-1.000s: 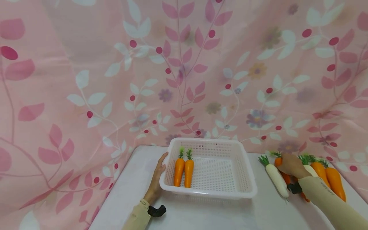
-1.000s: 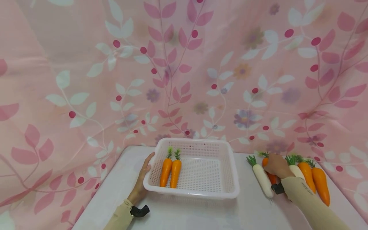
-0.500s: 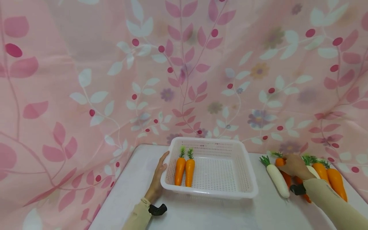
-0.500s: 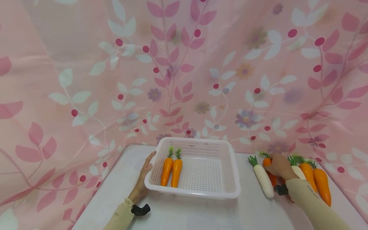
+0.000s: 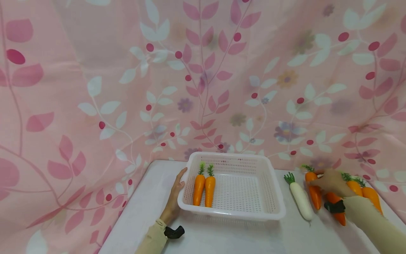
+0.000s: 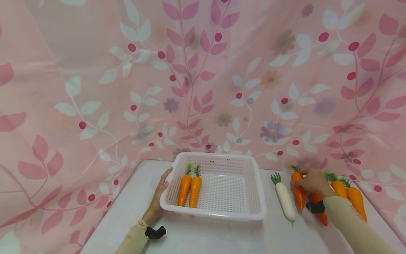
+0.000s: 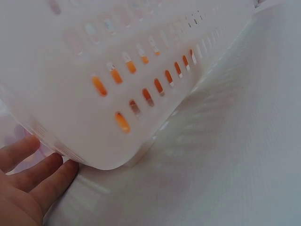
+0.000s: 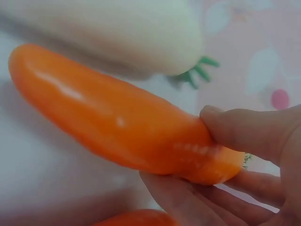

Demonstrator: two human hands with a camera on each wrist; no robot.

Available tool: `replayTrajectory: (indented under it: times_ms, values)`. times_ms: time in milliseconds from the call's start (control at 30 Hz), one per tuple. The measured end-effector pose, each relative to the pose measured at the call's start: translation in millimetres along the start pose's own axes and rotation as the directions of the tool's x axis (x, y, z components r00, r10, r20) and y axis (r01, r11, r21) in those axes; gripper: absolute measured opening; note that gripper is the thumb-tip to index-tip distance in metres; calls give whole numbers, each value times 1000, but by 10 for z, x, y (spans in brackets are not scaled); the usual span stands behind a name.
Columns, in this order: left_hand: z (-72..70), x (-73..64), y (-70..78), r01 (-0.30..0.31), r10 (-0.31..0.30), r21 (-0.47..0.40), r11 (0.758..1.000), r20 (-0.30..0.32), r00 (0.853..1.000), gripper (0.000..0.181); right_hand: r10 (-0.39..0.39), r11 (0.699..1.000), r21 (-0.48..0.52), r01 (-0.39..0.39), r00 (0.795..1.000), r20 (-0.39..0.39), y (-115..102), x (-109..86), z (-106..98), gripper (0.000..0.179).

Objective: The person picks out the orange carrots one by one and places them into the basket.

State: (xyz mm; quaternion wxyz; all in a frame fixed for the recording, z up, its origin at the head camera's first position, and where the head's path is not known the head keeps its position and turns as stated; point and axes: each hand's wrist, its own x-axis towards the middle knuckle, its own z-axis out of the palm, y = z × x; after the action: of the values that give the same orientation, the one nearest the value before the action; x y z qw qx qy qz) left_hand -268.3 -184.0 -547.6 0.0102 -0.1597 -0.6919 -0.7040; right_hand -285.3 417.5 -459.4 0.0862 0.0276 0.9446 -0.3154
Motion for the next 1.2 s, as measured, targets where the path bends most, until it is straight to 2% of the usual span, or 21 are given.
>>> replayTrajectory:
  times_ms: [200, 400, 633, 833, 967, 1200]
  values:
    - [-1, 12, 9, -1, 1, -15, 1000, 2, 1000, 56, 52, 984, 164, -63, 996, 68, -75, -14, -84, 83]
    - [4, 1, 14, -4, 4, -13, 1000, -3, 1000, 56, -17, 960, 281, -16, 993, 114, -165, -41, -80, 79]
    - [6, -1, 9, -5, 5, -7, 1000, -6, 1000, 56, -21, 925, 374, -64, 976, 219, -352, -51, -62, 82]
    - [-9, -2, 8, -14, 14, 8, 1000, -8, 1000, 56, -126, 909, 417, 13, 962, 244, -527, -58, 3, 73]
    - [-11, 2, 11, -19, 19, 20, 1000, -16, 1000, 56, -174, 895, 443, 53, 956, 237, -666, -47, 42, 79]
    - [3, 8, 29, -17, 17, 23, 1000, -3, 1000, 56, -211, 860, 507, 60, 946, 246, -886, -43, 76, 77]
